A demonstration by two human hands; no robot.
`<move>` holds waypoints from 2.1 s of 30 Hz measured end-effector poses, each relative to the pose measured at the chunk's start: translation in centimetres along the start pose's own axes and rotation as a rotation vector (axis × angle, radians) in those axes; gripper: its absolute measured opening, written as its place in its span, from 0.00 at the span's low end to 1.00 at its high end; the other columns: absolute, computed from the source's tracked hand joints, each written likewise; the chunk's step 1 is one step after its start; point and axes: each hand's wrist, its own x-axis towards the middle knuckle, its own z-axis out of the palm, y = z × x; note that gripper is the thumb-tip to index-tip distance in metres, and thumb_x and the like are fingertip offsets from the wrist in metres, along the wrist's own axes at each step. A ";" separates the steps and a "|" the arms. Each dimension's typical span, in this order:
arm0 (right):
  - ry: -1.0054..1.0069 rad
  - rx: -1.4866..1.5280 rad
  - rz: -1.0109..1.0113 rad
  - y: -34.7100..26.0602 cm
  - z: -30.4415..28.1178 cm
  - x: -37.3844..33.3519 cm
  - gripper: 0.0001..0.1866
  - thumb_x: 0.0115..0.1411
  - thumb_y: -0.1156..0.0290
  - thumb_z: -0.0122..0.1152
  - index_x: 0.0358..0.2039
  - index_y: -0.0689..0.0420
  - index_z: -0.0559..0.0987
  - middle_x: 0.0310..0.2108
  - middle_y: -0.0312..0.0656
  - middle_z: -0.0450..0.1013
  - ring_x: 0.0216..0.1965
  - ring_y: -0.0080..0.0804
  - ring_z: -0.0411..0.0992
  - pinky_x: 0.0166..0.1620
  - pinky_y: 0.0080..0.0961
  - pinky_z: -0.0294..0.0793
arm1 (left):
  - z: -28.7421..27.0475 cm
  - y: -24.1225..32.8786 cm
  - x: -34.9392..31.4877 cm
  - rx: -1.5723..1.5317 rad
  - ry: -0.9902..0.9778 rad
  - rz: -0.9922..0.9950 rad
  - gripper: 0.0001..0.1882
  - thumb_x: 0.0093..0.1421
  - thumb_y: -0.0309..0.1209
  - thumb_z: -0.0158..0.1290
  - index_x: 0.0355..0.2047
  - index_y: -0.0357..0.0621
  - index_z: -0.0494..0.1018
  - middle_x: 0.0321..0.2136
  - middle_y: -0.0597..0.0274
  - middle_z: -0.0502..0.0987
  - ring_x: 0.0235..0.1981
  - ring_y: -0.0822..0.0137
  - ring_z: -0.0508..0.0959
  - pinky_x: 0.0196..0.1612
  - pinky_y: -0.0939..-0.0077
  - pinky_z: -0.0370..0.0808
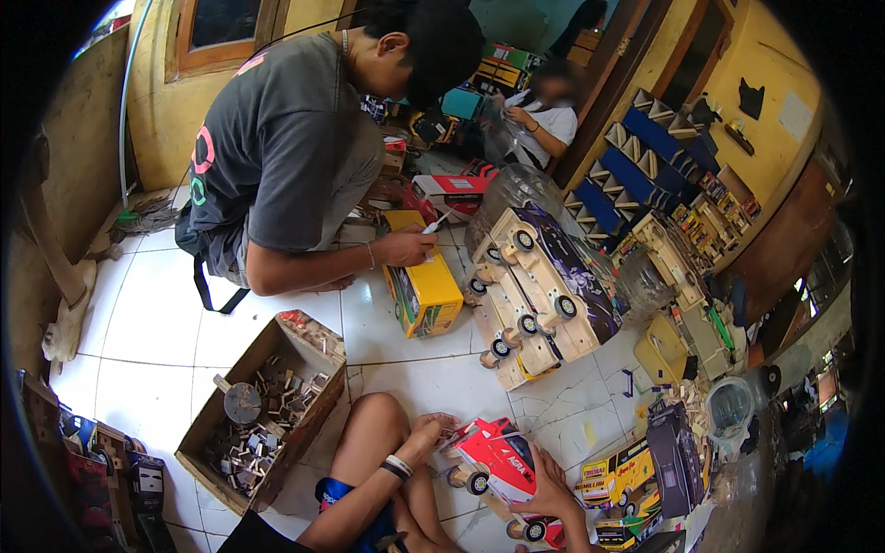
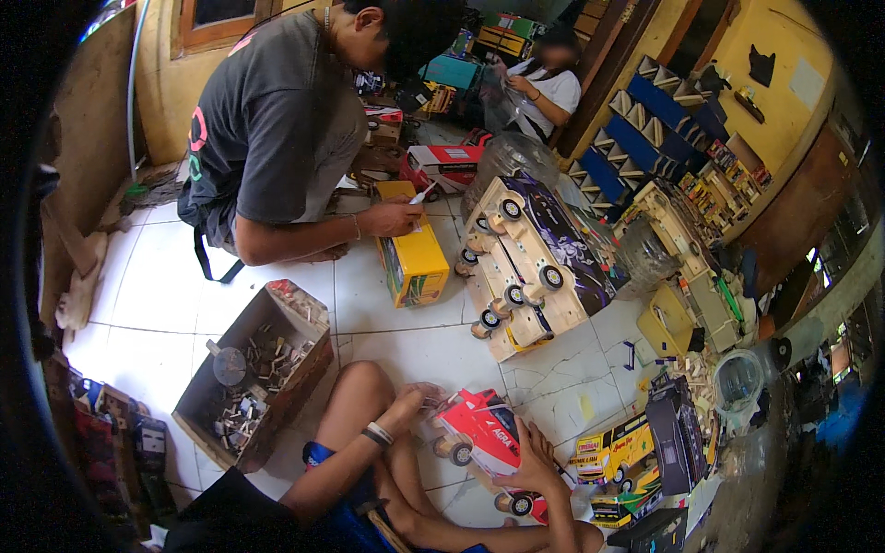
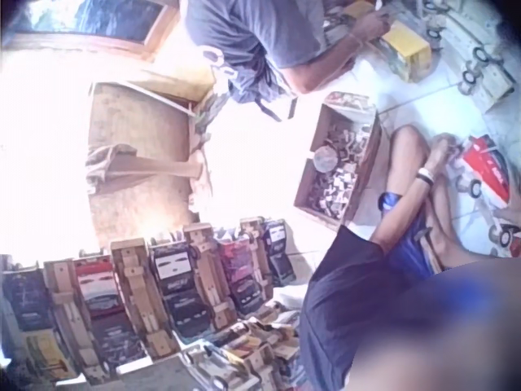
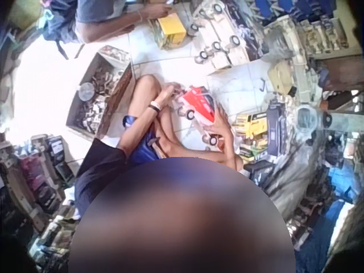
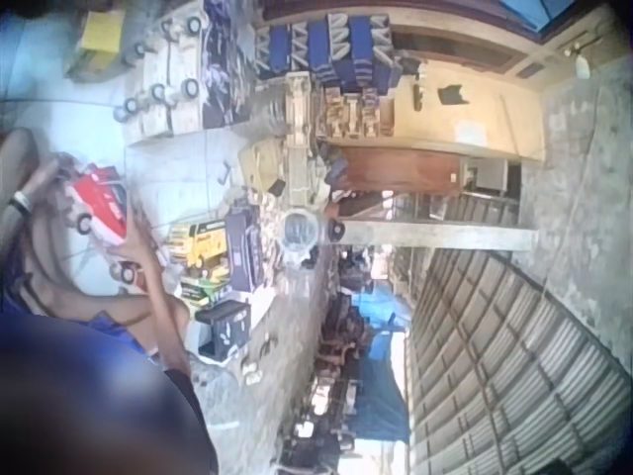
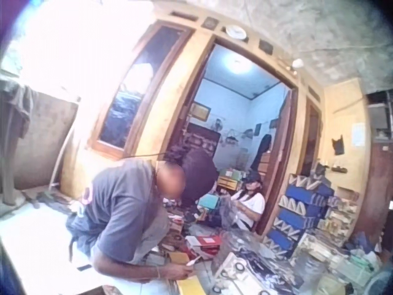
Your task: The person sits on the floor and assembles wooden toy vehicles by inserting small wooden pegs into pre-drilled holes and tapping them with a hammer. They handle several different toy models, including a purple bus, a red car, and a black bus, working on each one individually.
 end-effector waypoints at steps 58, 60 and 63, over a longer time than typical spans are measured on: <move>0.430 -0.097 -0.182 -8.3 -40.8 23.5 0.46 0.44 0.57 0.76 0.67 0.42 0.69 0.59 0.46 0.69 0.59 0.41 0.68 0.62 0.37 0.67 | 1.1 -1.8 3.2 -0.042 0.119 0.093 0.11 0.69 0.28 0.49 0.36 0.36 0.80 0.30 0.64 0.80 0.33 0.72 0.77 0.40 0.76 0.74; 0.348 0.024 -0.259 -9.0 -41.2 21.2 0.45 0.47 0.60 0.75 0.68 0.43 0.68 0.61 0.45 0.69 0.60 0.42 0.69 0.64 0.36 0.67 | 1.1 -1.8 3.3 -0.015 0.127 0.110 0.11 0.70 0.27 0.48 0.35 0.36 0.80 0.30 0.64 0.81 0.33 0.73 0.77 0.40 0.76 0.74; 0.204 0.209 -0.246 -9.7 -41.7 15.5 0.53 0.44 0.53 0.76 0.72 0.48 0.64 0.66 0.46 0.64 0.64 0.44 0.66 0.67 0.37 0.64 | 0.9 -2.1 3.2 -0.014 0.121 0.187 0.11 0.70 0.28 0.49 0.34 0.38 0.79 0.30 0.65 0.80 0.33 0.74 0.76 0.39 0.76 0.73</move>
